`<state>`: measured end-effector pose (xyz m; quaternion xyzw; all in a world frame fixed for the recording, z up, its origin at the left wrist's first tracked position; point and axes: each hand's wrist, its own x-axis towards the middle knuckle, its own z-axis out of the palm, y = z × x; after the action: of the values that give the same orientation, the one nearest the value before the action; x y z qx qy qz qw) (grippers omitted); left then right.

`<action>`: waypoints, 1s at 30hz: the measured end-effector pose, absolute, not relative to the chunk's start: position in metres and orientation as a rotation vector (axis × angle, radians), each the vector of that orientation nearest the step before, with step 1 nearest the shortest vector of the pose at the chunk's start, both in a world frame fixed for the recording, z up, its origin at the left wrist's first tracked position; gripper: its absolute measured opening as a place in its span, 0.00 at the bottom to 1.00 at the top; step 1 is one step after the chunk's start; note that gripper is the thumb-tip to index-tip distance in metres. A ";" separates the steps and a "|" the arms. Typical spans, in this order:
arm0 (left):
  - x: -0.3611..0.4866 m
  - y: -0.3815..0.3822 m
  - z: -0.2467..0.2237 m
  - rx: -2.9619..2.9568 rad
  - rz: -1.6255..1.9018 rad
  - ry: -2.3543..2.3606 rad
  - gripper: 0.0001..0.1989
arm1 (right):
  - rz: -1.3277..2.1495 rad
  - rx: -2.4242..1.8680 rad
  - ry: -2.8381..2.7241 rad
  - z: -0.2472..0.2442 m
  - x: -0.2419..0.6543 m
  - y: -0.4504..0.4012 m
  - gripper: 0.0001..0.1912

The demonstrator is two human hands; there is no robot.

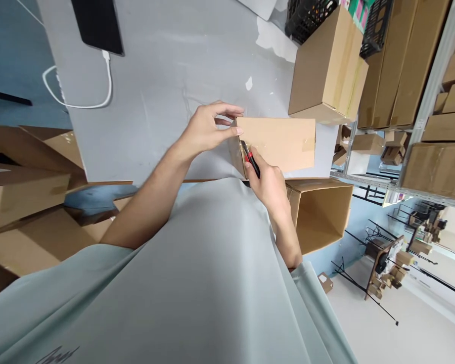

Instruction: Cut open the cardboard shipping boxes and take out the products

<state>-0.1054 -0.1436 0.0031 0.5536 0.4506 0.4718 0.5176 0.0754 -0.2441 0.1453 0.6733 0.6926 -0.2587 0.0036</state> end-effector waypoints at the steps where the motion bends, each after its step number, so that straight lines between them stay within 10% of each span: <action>1: -0.105 -0.144 0.002 1.323 1.142 1.071 0.25 | -0.794 2.106 2.158 0.146 0.073 -0.245 0.31; 30: -0.097 -0.161 0.000 1.313 1.193 1.194 0.32 | -0.516 2.061 1.954 0.179 0.074 -0.268 0.32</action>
<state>-0.0972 -0.1613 0.0004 0.5384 0.4895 0.4892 0.4808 0.0739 -0.2679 0.1794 0.7081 0.6716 -0.1772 0.1273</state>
